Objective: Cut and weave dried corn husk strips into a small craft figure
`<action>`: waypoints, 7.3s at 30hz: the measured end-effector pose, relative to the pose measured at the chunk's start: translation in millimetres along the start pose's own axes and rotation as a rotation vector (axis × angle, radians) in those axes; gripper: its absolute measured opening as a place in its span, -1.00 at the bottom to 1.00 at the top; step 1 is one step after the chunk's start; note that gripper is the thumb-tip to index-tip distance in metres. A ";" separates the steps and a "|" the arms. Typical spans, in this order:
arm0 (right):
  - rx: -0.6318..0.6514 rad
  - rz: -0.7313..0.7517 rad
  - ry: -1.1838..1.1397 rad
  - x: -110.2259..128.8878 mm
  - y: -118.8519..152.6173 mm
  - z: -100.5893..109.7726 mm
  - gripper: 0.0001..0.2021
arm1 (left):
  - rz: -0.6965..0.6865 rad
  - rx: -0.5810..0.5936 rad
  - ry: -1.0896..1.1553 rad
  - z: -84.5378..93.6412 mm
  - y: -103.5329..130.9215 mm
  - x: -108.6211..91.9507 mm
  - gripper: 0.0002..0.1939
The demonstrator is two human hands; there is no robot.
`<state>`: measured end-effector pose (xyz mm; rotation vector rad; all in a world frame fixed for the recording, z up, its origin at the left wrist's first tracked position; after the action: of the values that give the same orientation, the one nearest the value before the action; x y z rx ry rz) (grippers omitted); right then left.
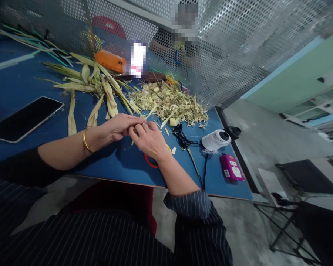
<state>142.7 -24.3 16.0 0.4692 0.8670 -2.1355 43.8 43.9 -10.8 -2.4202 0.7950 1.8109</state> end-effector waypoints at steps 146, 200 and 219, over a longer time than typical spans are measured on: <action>-0.041 -0.806 -0.847 -33.3 15.8 -11.3 -0.70 | -0.211 -0.070 -0.079 -9.2 17.3 -22.7 -0.88; -0.493 -0.959 -0.900 -56.8 26.0 10.1 -0.84 | -0.175 0.167 -0.386 -25.5 29.2 -13.3 -0.74; -0.203 -0.750 -1.046 -21.1 9.8 -2.7 -0.66 | -0.376 -0.075 0.120 -12.5 18.7 -17.8 -0.67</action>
<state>163.9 -16.1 22.0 -1.1673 0.6350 -2.4033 43.9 30.7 14.7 -2.5277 0.2514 1.5915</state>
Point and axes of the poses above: each hand's wrist, its own y-axis away from the middle knuckle, its own z-axis out of the back of the hand, x = y × z, the point moved 4 cm from there along -y, towards the middle knuckle
